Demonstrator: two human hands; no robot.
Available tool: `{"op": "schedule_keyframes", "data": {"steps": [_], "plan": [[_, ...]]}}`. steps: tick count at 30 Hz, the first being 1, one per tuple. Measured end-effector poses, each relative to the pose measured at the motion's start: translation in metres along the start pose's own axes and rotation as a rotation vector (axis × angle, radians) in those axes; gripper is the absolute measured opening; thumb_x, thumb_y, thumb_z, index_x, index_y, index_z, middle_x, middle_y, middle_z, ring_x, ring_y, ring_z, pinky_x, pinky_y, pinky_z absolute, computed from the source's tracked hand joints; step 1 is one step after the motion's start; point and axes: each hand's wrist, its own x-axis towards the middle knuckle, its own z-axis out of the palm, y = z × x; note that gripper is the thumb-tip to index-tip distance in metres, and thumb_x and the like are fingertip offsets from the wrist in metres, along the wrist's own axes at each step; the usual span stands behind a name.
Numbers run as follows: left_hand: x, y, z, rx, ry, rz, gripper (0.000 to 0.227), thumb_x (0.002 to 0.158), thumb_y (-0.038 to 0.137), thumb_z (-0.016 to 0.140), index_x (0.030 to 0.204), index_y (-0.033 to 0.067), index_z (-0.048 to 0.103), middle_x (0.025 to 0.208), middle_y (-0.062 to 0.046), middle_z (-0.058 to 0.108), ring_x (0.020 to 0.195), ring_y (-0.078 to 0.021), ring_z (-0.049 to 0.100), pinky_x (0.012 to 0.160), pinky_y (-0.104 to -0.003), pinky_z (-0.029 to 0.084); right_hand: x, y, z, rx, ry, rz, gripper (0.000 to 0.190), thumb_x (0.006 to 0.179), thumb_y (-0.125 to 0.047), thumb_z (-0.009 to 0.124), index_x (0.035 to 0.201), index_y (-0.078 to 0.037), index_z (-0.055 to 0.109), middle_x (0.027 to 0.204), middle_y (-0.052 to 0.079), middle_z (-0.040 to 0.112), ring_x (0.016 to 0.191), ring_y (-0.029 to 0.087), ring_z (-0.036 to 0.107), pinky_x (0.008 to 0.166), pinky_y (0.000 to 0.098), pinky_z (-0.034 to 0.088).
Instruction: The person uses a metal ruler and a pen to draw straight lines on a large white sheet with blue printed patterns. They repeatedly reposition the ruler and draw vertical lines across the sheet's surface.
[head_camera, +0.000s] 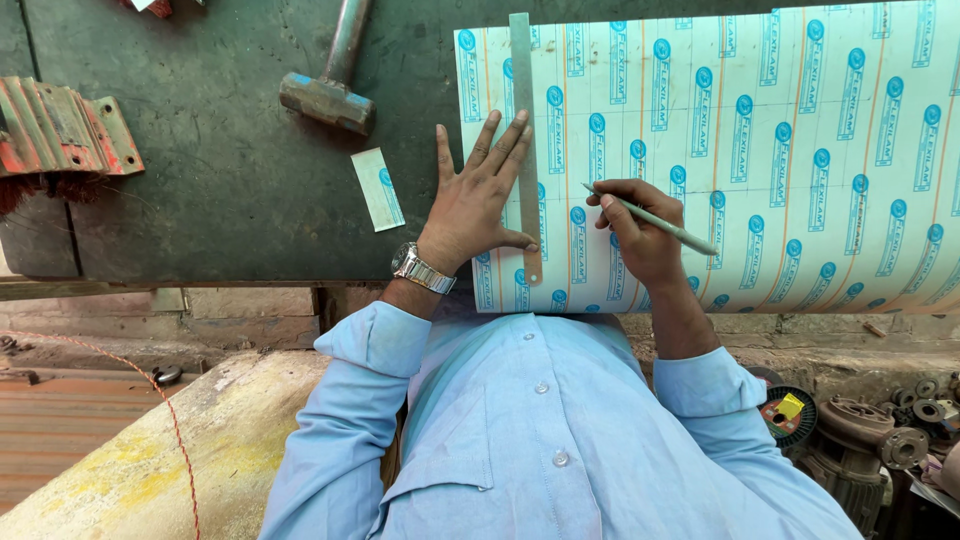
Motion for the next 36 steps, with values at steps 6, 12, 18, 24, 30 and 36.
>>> {"op": "schedule_keyframes", "data": {"steps": [6,12,18,24,30,36], "plan": [[-0.007,-0.007,0.001,-0.015,0.023,0.006,0.156,0.038,0.071,0.090,0.164,0.0141,0.018,0.173,0.000,0.010,0.159,-0.0245,0.003,0.119,-0.074,-0.012,-0.009,-0.001,0.006,-0.086,0.059,-0.082,0.018,0.100,0.002,0.065,0.117,0.007,0.069,0.102,0.015,0.074,0.083,0.014,0.072,0.073,0.0245,0.061],[-0.009,-0.011,0.003,-0.017,0.001,0.001,0.159,0.035,0.074,0.089,0.164,0.0172,0.016,0.173,0.001,0.008,0.159,-0.0234,0.002,0.120,-0.073,-0.013,-0.012,0.006,0.013,-0.048,0.086,-0.110,0.013,0.104,0.000,0.066,0.115,0.006,0.066,0.098,0.016,0.074,0.083,0.015,0.073,0.071,0.0240,0.061],[-0.009,-0.016,0.001,-0.014,-0.018,0.004,0.160,0.034,0.075,0.088,0.165,0.0185,0.014,0.173,0.002,0.008,0.160,-0.0223,0.002,0.121,-0.073,-0.012,-0.012,0.010,0.020,-0.004,0.096,-0.105,0.009,0.106,0.000,0.063,0.113,0.006,0.065,0.097,0.016,0.074,0.081,0.014,0.072,0.069,0.0230,0.059],[-0.010,-0.021,0.006,-0.022,0.010,0.035,0.161,0.036,0.076,0.088,0.166,0.0178,0.014,0.174,0.002,0.008,0.160,-0.0227,0.003,0.122,-0.073,-0.011,-0.016,0.002,0.030,-0.080,0.119,-0.127,0.012,0.105,0.000,0.064,0.114,0.007,0.067,0.100,0.017,0.073,0.082,0.015,0.071,0.070,0.0238,0.059],[-0.009,-0.023,0.005,-0.058,0.026,0.057,0.158,0.038,0.074,0.090,0.166,0.0172,0.015,0.173,0.001,0.009,0.160,-0.0232,0.004,0.123,-0.073,-0.011,-0.018,-0.010,0.043,-0.195,0.105,-0.074,0.010,0.103,-0.003,0.068,0.108,0.005,0.070,0.092,0.013,0.074,0.077,0.014,0.074,0.066,0.0243,0.060],[-0.007,-0.025,0.011,-0.066,0.032,0.073,0.156,0.042,0.072,0.091,0.167,0.0178,0.016,0.174,0.001,0.008,0.161,-0.0226,0.005,0.123,-0.072,-0.011,-0.017,-0.016,0.067,-0.296,0.112,-0.132,0.012,0.097,-0.002,0.073,0.107,0.005,0.069,0.094,0.013,0.075,0.080,0.017,0.076,0.071,0.0271,0.063]]}}
